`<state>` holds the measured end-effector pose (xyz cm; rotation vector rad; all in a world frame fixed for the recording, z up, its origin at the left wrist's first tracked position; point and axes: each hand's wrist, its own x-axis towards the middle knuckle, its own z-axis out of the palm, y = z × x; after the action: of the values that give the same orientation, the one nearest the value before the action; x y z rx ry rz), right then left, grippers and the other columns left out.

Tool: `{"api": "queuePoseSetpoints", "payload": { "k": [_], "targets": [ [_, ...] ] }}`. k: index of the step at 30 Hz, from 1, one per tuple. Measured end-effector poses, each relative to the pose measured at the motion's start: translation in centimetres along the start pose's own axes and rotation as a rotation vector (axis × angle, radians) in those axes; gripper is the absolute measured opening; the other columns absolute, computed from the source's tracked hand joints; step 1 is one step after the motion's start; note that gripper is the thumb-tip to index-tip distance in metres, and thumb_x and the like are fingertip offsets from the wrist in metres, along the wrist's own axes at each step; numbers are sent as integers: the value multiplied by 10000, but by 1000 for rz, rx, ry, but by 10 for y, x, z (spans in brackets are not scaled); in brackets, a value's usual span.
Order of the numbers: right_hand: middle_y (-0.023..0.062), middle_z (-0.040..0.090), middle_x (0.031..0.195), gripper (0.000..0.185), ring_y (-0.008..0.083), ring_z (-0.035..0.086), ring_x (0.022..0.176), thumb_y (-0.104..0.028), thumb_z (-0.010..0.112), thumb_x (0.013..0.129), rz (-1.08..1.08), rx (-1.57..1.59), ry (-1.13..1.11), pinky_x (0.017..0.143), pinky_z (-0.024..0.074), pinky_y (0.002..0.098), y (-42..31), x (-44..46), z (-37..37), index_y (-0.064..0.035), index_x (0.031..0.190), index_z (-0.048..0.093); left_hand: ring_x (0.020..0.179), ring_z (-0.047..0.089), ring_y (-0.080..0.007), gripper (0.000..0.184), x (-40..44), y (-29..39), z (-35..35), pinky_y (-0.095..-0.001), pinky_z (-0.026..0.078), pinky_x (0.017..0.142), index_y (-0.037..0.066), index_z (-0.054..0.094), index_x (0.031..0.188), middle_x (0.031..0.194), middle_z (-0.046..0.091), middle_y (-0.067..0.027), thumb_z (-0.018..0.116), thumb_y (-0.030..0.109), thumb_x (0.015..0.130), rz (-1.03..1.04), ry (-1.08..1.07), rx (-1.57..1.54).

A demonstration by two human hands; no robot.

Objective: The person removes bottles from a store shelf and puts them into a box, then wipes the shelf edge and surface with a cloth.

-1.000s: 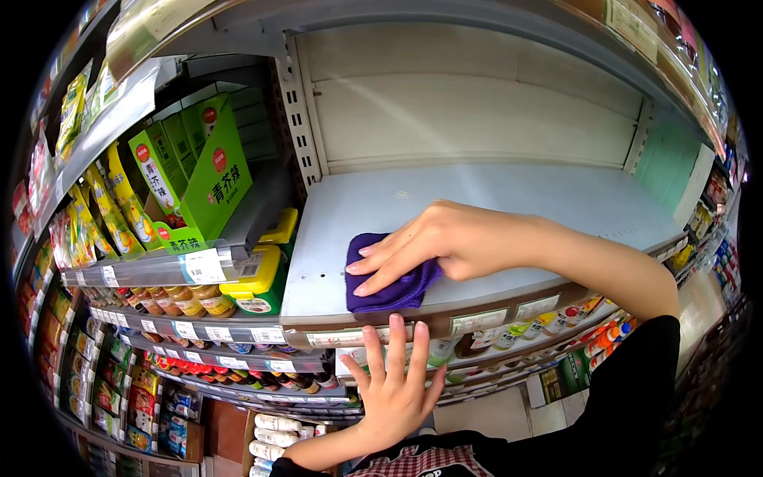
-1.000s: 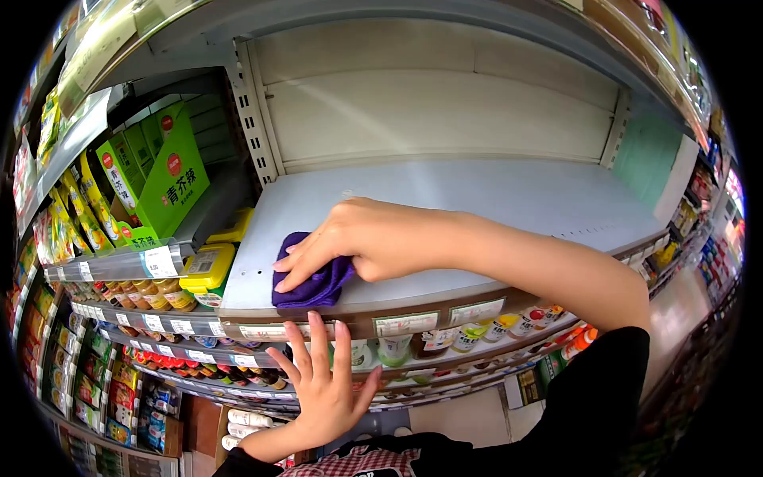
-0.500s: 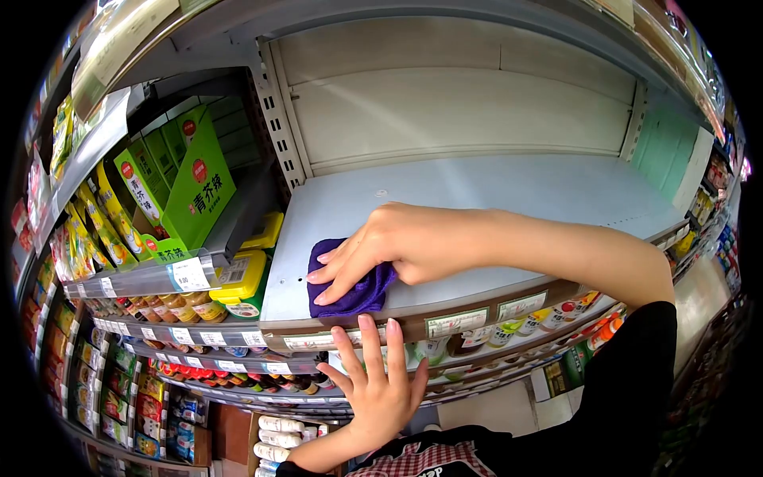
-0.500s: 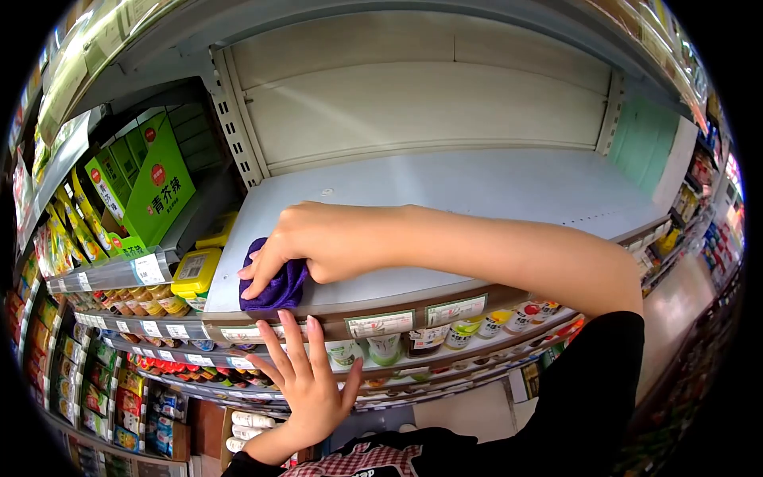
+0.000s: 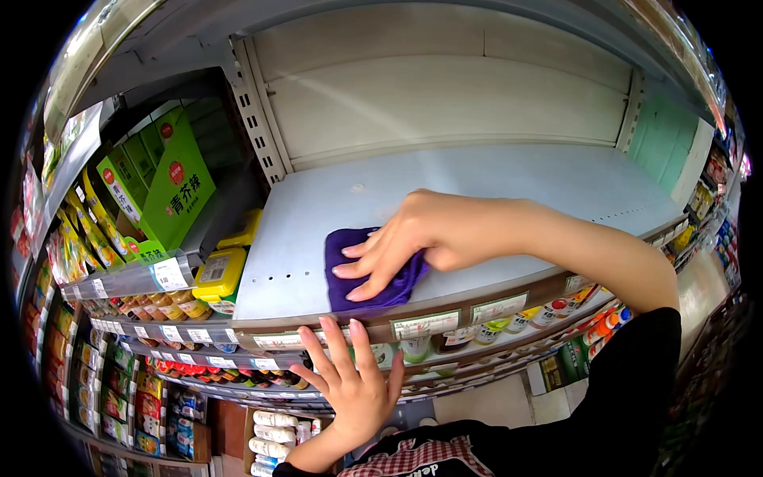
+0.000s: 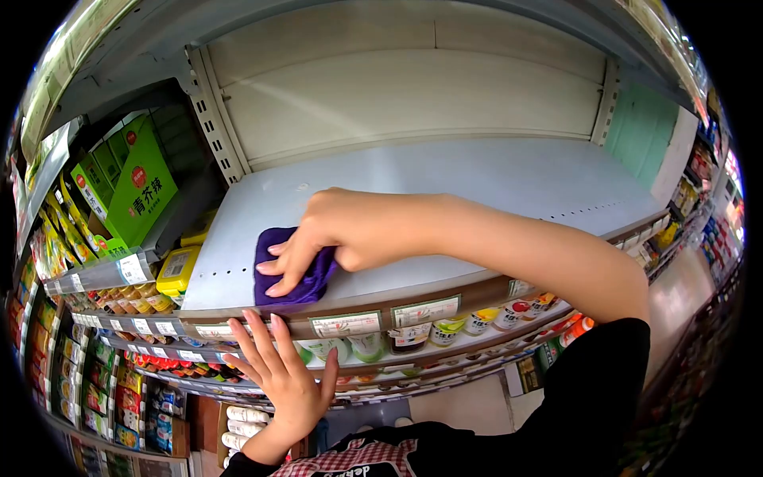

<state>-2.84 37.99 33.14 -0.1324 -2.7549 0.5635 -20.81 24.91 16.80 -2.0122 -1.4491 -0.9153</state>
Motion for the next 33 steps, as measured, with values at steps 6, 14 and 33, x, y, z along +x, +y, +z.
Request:
{"api": "queuePoseSetpoints", "payload": {
  "k": [6,14,33],
  "targets": [
    [114,621,1221,669,299,559,1199,189,482,584,212,-27,-40,1051,435,387,-20,-50,-18,-164,1103,713,1396,110,-560,883,2,3,-1,-694,-51,1050,-61,222,1450,1495,185,-364,696,302,799,-17,1,-13],
    [117,624,1221,707,312,557,1209,218,484,561,225,-8,-34,1066,428,384,-24,-49,-24,-158,1115,711,1395,133,-547,899,0,4,6,-653,-49,1085,13,246,1468,1492,236,-329,706,370,783,-58,52,-59],
    [153,625,1222,735,342,545,1216,186,455,529,-208,38,-45,1103,377,394,38,150,26,-108,1164,679,1376,215,-533,748,-8,-2,6,-659,15,1091,97,429,1424,1482,327,-255,684,409,794,-13,41,-132]
  ]
}}
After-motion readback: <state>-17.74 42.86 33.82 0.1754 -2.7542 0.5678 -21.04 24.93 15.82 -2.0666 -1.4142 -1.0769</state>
